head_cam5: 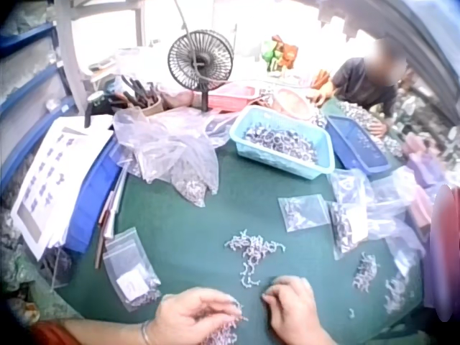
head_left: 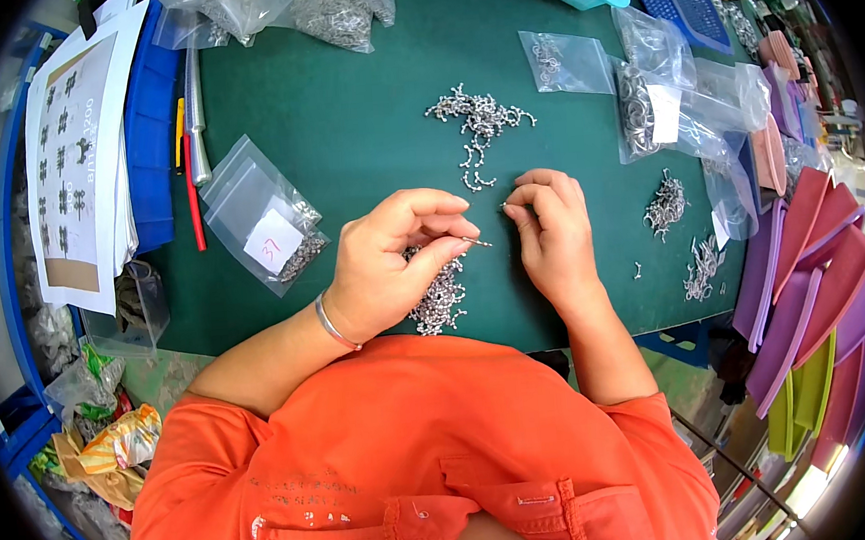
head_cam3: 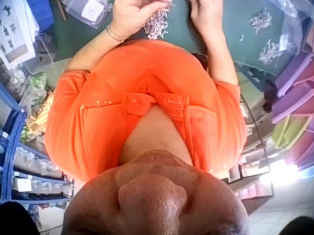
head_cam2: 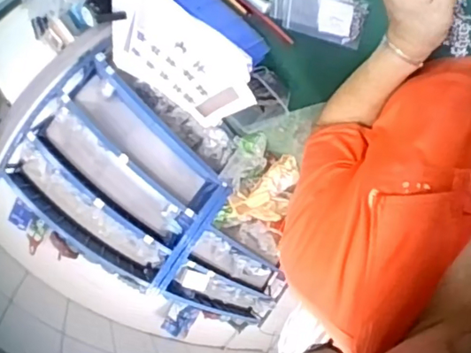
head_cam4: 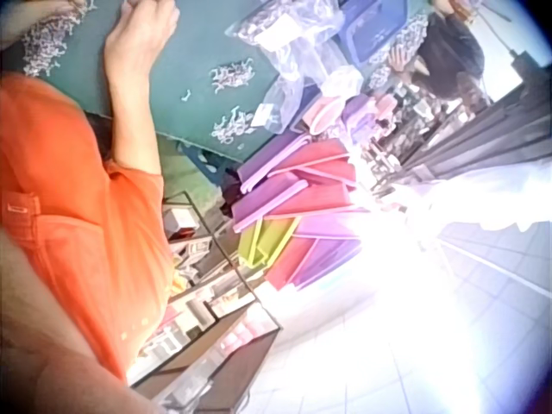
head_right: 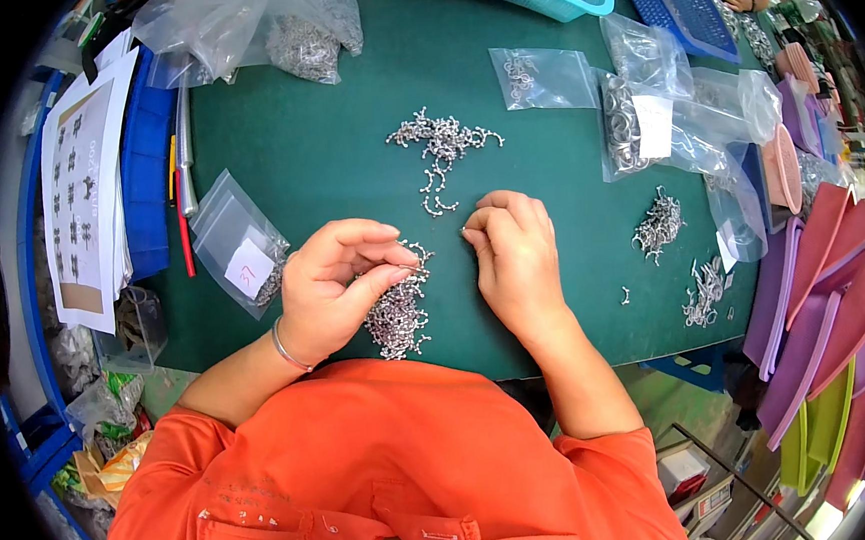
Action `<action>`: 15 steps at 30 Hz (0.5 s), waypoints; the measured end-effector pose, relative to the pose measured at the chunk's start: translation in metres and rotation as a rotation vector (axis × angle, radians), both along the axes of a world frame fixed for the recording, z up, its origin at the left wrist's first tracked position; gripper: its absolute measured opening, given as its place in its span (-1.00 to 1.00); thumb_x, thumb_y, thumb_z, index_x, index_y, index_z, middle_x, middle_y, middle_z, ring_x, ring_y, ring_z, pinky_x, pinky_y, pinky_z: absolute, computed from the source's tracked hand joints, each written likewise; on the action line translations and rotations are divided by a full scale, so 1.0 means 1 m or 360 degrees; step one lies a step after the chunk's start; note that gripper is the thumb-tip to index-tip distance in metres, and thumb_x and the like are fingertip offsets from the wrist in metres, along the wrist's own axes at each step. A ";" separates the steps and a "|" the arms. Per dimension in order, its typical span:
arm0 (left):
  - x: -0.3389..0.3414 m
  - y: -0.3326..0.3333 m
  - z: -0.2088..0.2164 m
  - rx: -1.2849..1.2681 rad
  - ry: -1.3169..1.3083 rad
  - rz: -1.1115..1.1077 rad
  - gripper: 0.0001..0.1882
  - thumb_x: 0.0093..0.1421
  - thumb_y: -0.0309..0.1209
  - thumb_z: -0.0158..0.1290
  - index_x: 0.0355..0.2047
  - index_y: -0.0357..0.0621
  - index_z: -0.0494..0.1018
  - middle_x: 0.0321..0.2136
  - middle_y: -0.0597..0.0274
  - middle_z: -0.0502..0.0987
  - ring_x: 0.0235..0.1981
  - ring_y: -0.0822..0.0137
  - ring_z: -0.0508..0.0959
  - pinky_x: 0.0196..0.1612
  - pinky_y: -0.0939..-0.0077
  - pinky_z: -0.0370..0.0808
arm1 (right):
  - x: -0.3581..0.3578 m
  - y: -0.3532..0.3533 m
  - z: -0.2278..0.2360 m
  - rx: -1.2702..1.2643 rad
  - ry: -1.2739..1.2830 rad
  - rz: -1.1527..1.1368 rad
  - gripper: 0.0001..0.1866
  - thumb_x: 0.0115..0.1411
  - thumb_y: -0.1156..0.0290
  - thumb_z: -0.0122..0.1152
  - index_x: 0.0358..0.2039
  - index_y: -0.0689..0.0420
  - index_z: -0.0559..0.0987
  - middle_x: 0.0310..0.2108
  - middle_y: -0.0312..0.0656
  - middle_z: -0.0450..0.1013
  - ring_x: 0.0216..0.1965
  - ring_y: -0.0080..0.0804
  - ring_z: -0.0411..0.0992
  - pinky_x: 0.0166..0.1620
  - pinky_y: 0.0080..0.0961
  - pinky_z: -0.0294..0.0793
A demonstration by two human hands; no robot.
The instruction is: The person sits at a green workbench and repeatedly picks up small silver metal hooks and cylindrical beads. They thread the beads onto the hooks by hand, creating small linked chains. The person works continuously, handling the components one at a time and placing the finished links onto the table.
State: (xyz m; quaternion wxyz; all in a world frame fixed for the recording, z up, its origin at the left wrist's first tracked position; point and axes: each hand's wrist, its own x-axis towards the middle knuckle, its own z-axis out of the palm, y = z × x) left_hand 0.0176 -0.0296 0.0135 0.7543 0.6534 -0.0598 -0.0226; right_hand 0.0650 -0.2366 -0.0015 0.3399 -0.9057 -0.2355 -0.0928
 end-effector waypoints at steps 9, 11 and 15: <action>0.002 0.022 -0.003 0.0804 -0.0074 -0.0174 -0.88 0.09 -0.61 0.22 -0.33 -0.23 0.59 -0.34 0.22 0.61 -0.42 0.52 0.54 -0.35 0.69 0.48 | -0.015 0.009 0.004 0.1034 0.0714 -0.0024 -0.83 0.10 0.70 0.28 -0.32 0.24 0.50 -0.36 -0.16 0.52 -0.37 -0.45 0.54 -0.31 -0.59 0.51; 0.002 0.017 0.002 0.0597 0.0084 -0.0141 -0.86 0.12 -0.59 0.22 -0.28 -0.25 0.57 -0.38 0.24 0.60 -0.42 0.54 0.56 -0.34 0.69 0.51 | -0.019 0.014 0.012 0.1168 0.0718 -0.0015 -0.80 0.06 0.71 0.31 -0.31 0.24 0.51 -0.35 -0.13 0.54 -0.35 -0.40 0.56 -0.29 -0.55 0.53; 0.007 0.008 0.006 -0.0053 0.0527 -0.0240 -0.79 0.18 -0.58 0.19 -0.16 -0.29 0.49 -0.32 0.20 0.58 -0.35 0.51 0.59 -0.27 0.65 0.56 | -0.018 0.017 0.024 0.0579 0.0026 0.0380 -0.75 -0.01 0.74 0.31 -0.32 0.21 0.52 -0.34 -0.08 0.56 -0.36 -0.20 0.56 -0.26 -0.42 0.56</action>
